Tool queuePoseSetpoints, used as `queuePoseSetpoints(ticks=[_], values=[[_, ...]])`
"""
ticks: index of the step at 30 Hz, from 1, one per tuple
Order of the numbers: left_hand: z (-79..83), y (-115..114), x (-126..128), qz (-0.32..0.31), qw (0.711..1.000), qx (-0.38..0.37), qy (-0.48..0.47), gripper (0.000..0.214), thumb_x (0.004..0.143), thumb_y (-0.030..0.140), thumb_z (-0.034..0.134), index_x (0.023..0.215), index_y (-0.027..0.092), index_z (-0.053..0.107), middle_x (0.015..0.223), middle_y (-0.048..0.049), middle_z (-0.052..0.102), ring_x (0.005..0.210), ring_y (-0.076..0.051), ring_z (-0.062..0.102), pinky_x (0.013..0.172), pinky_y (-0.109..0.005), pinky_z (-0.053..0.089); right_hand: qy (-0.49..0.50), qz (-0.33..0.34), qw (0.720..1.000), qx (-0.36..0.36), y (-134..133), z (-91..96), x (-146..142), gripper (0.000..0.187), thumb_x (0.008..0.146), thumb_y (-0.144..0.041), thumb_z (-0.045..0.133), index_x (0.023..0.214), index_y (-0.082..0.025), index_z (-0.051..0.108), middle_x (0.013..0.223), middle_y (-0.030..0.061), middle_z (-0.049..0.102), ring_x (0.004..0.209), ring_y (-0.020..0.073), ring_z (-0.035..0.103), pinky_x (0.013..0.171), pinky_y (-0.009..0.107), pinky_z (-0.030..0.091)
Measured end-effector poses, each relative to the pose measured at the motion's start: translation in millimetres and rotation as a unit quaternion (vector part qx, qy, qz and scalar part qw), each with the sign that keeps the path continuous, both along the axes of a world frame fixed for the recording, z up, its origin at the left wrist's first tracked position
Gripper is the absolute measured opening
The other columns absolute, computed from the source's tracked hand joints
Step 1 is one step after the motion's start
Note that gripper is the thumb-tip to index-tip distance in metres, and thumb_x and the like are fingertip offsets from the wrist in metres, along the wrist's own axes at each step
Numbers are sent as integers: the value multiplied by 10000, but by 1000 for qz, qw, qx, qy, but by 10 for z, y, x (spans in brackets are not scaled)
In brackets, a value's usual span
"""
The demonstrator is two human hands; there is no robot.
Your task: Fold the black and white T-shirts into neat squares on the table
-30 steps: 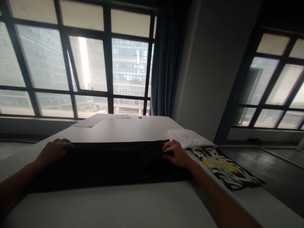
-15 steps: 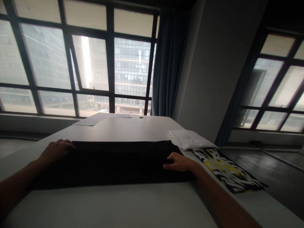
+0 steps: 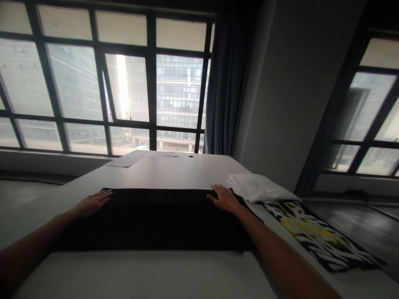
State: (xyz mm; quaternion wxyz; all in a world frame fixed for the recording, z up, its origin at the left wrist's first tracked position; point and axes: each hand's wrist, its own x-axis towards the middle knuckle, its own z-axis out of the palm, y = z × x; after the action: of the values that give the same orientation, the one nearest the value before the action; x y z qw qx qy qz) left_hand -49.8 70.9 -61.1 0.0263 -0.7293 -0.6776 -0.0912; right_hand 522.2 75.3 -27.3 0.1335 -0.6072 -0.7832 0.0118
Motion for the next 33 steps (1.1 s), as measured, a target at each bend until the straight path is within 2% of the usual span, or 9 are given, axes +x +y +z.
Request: queuePoseSetpoints(ticks=[4,9,13,16,18,21,25,29,33], values=[[-117,24,-21,28,998,-55,-2,666,926,462,222,1509,172,359,1586,-81,287,1479,-285,218,1154,-565,241,-44,-26,993,-103,92,-288,44,771,933,-678,257,1542,-206,283,1612,76,212,1492,270,136,1195,525,121],[-94,-12,-51,45,996,-82,-6,674,936,471,197,1540,181,270,1613,-50,202,1502,-259,120,1164,-589,184,-41,-21,992,-117,172,-370,236,790,928,-705,200,1554,-226,242,1624,54,164,1499,259,93,1197,524,95],[-85,2,-71,47,996,-77,-11,679,927,509,218,1533,211,297,1611,-53,225,1498,-274,155,1148,-596,213,-35,-27,993,-111,256,-392,342,766,943,-681,178,1549,-218,260,1619,57,186,1498,257,101,1197,519,107],[3,75,-91,49,997,-66,5,645,913,522,275,1455,226,462,1545,-100,395,1426,-326,345,1105,-578,294,-26,-14,994,-103,350,-312,366,702,968,-612,221,1500,-183,383,1578,93,307,1465,261,242,1189,463,192],[100,162,-90,48,997,-52,21,616,905,509,306,1376,206,560,1476,-129,497,1340,-345,464,1081,-552,330,-39,-9,996,-75,449,-195,375,615,958,-510,362,1450,-154,464,1531,124,394,1420,261,342,1171,412,251],[234,344,-55,36,998,-23,37,563,888,423,368,1365,197,565,1475,-123,502,1347,-334,453,1113,-537,283,-80,-11,995,-54,640,14,392,642,811,-260,587,1437,-157,485,1502,122,438,1393,266,388,1158,379,279],[314,623,-16,-6,998,-52,39,558,773,283,518,1325,277,592,1322,-65,651,1275,-289,536,1108,-493,309,-72,-30,983,-164,860,212,385,783,662,-150,678,1425,-170,501,1375,116,581,1222,260,576,1008,312,444],[330,814,-56,-37,993,-113,2,452,653,241,593,1085,255,726,1044,-47,759,985,-259,684,870,-348,499,-104,-49,971,-211,941,303,323,547,615,-154,724,1162,-146,704,1093,101,725,1011,251,674,811,276,505],[371,837,-102,-49,994,-99,2,307,645,263,579,902,229,744,990,-52,747,939,-257,677,797,-317,503,-139,-47,968,-202,908,360,271,373,642,-140,695,1011,-131,746,967,93,743,925,235,687,737,259,489]])
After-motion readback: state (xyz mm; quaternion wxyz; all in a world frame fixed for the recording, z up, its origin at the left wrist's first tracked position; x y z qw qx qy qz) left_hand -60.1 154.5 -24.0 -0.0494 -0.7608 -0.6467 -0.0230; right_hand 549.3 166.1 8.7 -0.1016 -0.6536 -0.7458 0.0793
